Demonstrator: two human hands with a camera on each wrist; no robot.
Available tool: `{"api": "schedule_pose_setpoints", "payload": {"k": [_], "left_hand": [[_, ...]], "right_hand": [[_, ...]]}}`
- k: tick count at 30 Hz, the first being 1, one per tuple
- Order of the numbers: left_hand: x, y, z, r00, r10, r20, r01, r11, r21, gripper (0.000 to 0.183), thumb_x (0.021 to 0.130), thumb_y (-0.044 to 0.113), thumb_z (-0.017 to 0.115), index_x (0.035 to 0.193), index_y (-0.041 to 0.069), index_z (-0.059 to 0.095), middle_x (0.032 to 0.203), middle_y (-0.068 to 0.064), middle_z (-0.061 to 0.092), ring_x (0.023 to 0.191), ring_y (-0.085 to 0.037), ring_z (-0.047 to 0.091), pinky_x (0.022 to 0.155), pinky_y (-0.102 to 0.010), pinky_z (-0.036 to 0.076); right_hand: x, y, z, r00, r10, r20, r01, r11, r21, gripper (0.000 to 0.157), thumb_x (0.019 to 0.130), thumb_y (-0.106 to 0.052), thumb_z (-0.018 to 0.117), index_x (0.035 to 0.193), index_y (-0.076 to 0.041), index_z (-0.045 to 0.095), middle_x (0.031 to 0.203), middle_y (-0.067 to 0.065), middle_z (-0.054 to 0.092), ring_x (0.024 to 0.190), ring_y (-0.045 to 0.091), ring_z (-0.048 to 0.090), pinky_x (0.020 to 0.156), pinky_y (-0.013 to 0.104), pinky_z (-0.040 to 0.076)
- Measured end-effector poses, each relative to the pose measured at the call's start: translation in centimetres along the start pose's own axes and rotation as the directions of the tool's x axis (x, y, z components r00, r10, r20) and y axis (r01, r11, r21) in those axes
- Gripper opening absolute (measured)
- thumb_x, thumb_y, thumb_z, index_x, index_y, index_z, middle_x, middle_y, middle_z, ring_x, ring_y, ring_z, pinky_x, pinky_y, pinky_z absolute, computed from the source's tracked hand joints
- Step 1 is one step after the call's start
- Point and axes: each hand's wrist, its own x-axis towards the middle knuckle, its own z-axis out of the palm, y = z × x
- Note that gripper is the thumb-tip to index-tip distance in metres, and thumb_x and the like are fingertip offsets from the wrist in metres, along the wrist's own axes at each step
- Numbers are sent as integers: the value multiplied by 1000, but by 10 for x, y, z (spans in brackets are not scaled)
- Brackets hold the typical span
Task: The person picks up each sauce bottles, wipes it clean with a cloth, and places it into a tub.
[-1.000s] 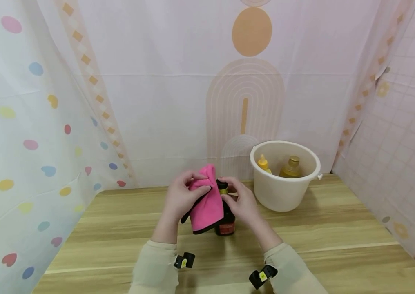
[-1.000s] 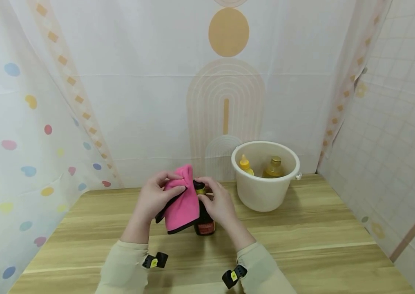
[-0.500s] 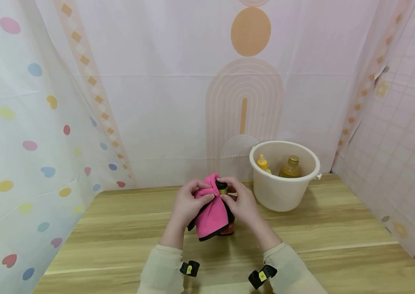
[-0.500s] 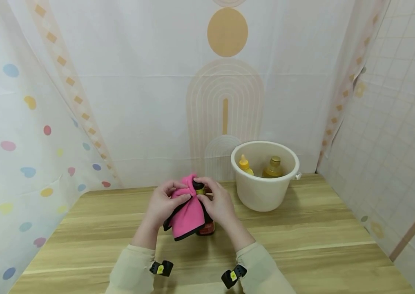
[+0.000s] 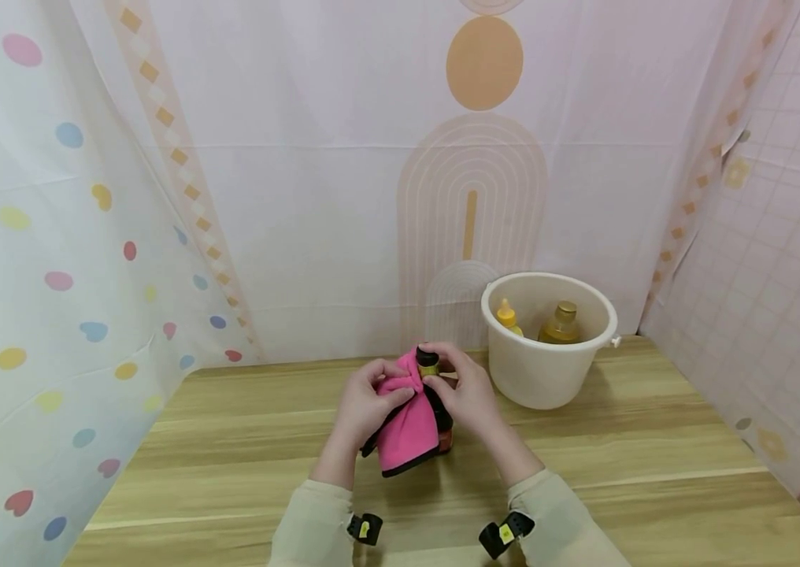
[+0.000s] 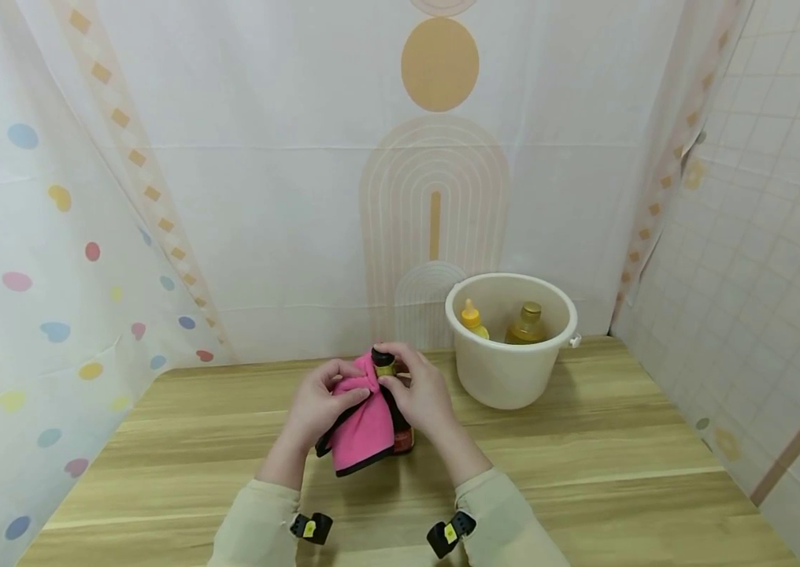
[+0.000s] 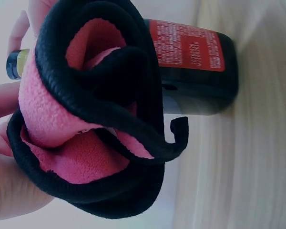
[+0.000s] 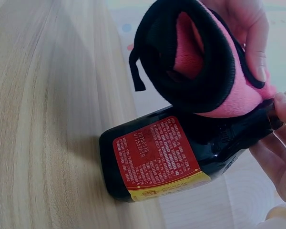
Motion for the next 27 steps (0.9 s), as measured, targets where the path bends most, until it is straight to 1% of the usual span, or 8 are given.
{"api": "schedule_pose_setpoints", "payload": {"k": [9, 14, 21, 27], "left_hand": [[-1, -7, -1, 1000, -28, 5, 28, 998, 51, 15, 82, 6, 80, 92, 10, 69, 107, -7, 68, 86, -20, 67, 68, -33, 53], [-2, -10, -2, 1000, -15, 1, 15, 998, 68, 15, 81, 7, 81, 91, 9, 69, 107, -9, 69, 83, -20, 66, 66, -32, 52], [-2, -14, -3, 1000, 3, -1, -3, 998, 65, 16, 81, 5, 81, 91, 7, 69, 108, -10, 68, 85, -20, 66, 66, -31, 52], [-3, -18, -5, 1000, -24, 3, 24, 997, 74, 15, 82, 6, 80, 92, 7, 69, 108, -9, 67, 82, -18, 65, 66, -31, 51]], "right_hand": [[0, 0, 1, 1000, 7, -1, -7, 1000, -10, 47, 86, 5, 72, 125, -18, 61, 121, 10, 65, 105, 28, 65, 80, 33, 56], [1, 0, 1, 1000, 6, -3, -6, 1000, -3, 46, 86, 5, 72, 125, -17, 62, 121, 9, 65, 105, 27, 65, 80, 32, 56], [1, -1, 2, 1000, 13, 5, -13, 1000, 6, 47, 86, 5, 72, 126, -17, 61, 121, 12, 65, 106, 30, 64, 81, 33, 55], [1, -2, 2, 1000, 18, 4, -18, 1000, -5, 48, 86, 5, 71, 127, -18, 61, 121, 11, 65, 108, 28, 64, 82, 32, 55]]}}
